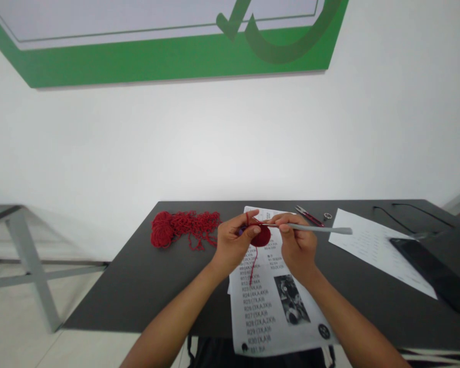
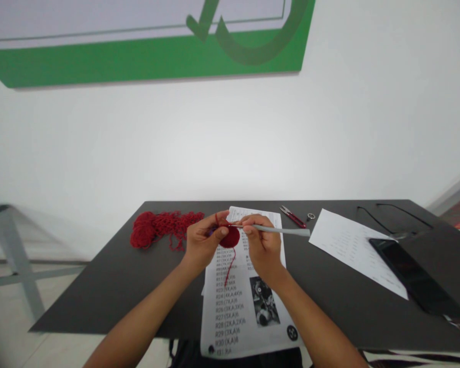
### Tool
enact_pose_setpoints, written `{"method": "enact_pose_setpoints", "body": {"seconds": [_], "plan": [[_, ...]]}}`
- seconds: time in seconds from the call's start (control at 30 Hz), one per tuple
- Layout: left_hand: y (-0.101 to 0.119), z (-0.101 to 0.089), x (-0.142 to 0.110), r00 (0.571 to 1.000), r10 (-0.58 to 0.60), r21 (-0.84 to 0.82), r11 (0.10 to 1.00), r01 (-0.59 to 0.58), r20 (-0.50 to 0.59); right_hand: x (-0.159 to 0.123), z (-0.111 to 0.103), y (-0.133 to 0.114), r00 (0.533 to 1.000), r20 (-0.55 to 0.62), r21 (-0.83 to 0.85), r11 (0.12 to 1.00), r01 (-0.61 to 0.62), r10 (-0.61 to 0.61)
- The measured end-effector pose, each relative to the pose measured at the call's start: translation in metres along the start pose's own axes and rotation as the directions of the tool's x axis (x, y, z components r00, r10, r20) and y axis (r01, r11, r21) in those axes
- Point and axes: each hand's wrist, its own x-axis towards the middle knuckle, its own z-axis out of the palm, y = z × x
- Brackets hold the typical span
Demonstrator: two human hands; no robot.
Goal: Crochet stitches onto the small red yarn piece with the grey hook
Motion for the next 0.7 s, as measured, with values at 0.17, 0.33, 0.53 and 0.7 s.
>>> {"method": "enact_pose_setpoints", "body": {"seconds": [0.17,0.33,0.53,0.7], "plan": [[0.001,-0.002,-0.001,0.995,0.096,0.098,0.991,-0.096,0.009,0.000,0.000,-0.001,0.998,-0.017,-0.059,0.996,0.062,-0.063],[0.002,-0.003,-0.002,0.981,0.193,0.174,0.965,-0.195,0.027,0.000,0.000,-0.002,0.991,0.002,-0.122,0.983,0.137,-0.137],[0.005,-0.003,0.000,0.939,0.338,0.232,0.911,-0.342,0.058,-0.003,-0.004,0.001,0.964,0.130,-0.130,0.960,0.248,-0.232],[0.002,-0.002,-0.001,0.940,0.337,0.197,0.919,-0.341,0.053,-0.007,-0.007,0.010,0.891,0.257,-0.214,0.877,0.431,-0.375]]}}
